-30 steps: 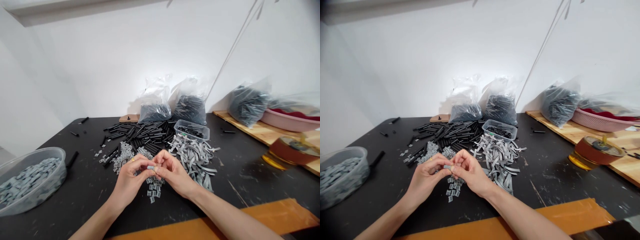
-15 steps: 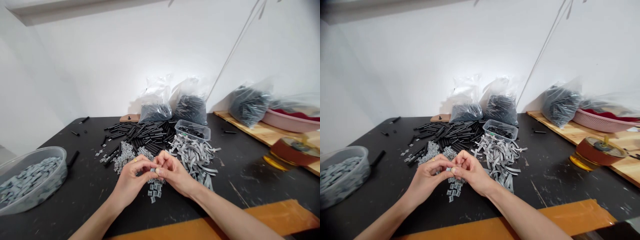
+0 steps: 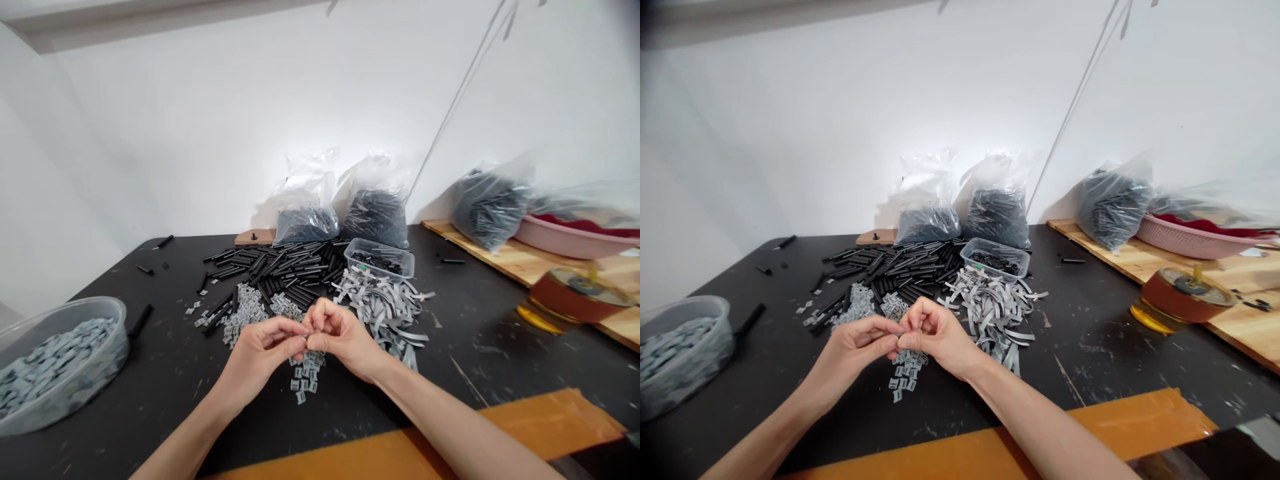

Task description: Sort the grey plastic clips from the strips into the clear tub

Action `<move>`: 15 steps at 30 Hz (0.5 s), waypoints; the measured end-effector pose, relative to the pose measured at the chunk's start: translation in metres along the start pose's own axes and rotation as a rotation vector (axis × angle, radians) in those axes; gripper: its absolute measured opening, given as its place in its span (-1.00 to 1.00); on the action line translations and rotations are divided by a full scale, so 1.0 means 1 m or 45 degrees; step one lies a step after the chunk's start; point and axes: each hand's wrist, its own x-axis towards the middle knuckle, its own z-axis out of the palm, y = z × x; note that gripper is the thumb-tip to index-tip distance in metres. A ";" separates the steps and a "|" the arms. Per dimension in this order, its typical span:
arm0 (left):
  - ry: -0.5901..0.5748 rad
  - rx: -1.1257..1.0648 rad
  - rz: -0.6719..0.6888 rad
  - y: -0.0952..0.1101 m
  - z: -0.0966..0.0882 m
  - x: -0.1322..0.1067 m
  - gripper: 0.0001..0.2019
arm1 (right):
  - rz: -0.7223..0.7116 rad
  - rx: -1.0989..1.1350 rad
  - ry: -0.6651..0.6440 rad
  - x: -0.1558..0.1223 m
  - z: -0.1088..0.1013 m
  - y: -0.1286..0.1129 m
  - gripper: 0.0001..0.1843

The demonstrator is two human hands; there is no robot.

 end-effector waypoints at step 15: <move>0.072 0.163 0.066 -0.015 -0.004 0.004 -0.90 | 0.181 -0.437 0.097 0.000 -0.010 -0.001 -0.82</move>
